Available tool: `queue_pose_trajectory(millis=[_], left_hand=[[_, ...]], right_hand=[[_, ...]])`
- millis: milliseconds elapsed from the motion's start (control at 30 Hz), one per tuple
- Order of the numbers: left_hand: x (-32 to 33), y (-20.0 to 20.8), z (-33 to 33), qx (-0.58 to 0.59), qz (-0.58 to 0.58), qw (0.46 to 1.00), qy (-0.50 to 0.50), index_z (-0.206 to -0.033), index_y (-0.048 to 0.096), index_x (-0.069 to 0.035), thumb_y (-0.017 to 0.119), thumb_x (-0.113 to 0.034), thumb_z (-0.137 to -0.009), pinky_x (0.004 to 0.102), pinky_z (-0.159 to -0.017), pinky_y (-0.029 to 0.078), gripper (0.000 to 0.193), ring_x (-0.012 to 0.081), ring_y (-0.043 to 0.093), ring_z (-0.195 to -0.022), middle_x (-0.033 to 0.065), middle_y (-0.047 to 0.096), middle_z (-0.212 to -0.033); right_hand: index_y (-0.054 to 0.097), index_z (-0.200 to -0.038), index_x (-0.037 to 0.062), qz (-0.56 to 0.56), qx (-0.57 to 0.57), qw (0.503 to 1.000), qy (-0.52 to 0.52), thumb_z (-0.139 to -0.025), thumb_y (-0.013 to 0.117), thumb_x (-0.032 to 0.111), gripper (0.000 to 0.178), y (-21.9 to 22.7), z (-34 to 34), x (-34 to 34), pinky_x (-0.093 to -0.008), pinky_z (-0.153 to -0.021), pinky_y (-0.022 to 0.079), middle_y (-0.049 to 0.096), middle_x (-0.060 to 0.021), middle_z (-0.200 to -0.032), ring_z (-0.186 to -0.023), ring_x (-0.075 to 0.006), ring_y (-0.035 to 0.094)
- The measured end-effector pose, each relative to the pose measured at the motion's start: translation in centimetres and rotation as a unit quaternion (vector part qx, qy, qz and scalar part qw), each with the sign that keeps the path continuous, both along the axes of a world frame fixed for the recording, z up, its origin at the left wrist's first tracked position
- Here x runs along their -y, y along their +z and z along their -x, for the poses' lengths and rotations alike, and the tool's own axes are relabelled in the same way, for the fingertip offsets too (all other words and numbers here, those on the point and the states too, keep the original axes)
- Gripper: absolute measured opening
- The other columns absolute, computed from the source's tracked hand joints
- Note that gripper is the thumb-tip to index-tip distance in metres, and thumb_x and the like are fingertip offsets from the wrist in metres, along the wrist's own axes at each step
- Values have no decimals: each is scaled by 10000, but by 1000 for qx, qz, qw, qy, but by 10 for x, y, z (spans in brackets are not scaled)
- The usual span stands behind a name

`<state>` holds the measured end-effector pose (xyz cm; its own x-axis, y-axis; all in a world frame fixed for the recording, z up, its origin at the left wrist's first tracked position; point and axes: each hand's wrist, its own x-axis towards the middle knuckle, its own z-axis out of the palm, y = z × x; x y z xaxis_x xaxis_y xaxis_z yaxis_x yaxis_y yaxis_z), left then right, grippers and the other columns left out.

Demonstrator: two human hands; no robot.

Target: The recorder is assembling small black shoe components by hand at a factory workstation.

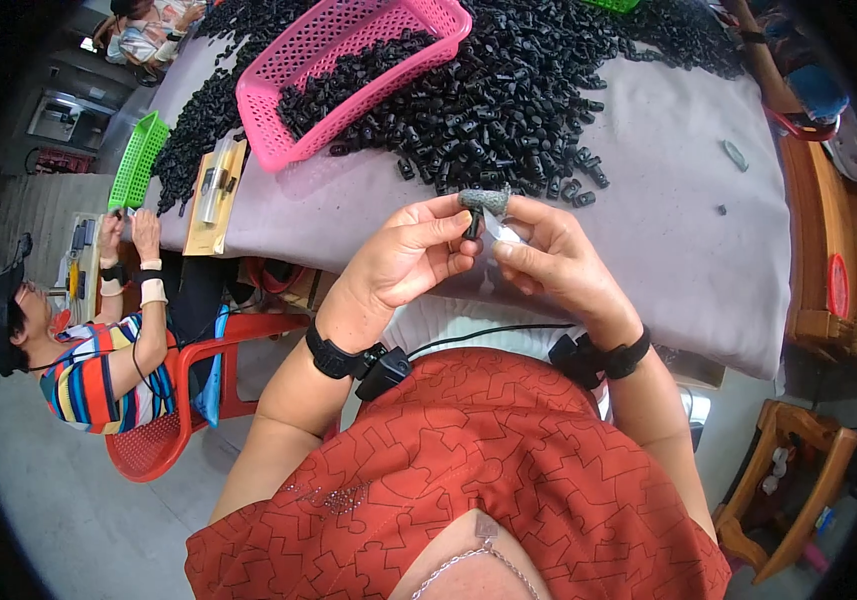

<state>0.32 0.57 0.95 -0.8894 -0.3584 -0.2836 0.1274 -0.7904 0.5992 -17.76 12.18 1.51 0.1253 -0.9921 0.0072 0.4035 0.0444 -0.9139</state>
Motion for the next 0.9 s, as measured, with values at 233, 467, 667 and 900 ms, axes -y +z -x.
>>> queue_pose_trajectory(millis=[233, 467, 667, 900], left_hand=[[9, 9, -1, 44, 66, 995, 57, -1105, 616, -25, 598, -106, -946, 282, -733, 580, 178, 181, 675, -868, 71, 671, -996], [13, 12, 1, 43, 87, 994, 52, -1123, 602, -18, 596, -149, -953, 240, -667, 578, 215, 136, 663, -786, 94, 667, -980], [12, 13, 4, 38, 74, 994, 73, -1154, 592, 4, 603, -158, -950, 236, -655, 585, 260, 135, 666, -752, 93, 664, -923], [15, 22, 3, 32, 68, 996, 56, -1180, 597, 22, 629, -113, -924, 253, -687, 604, 291, 172, 692, -792, 113, 676, -961]], right_hand=[[555, -1230, 17, -27, -13, 998, -59, -940, 598, 142, 319, 5, 7, 5, -162, -458, 327, 541, 45, -710, -535, -10, 440], [570, -1201, 28, -37, -20, 997, -66, -950, 591, 153, 281, 4, 8, 6, -157, -463, 330, 526, 53, -694, -532, -4, 441], [567, -1151, 13, -34, 9, 997, -62, -948, 591, 106, 225, 10, 9, 4, -171, -486, 356, 537, 44, -774, -605, -8, 455], [569, -1189, 23, -49, -3, 996, -74, -952, 585, 110, 253, 14, 12, 1, -171, -488, 359, 539, 41, -754, -587, -15, 453]])
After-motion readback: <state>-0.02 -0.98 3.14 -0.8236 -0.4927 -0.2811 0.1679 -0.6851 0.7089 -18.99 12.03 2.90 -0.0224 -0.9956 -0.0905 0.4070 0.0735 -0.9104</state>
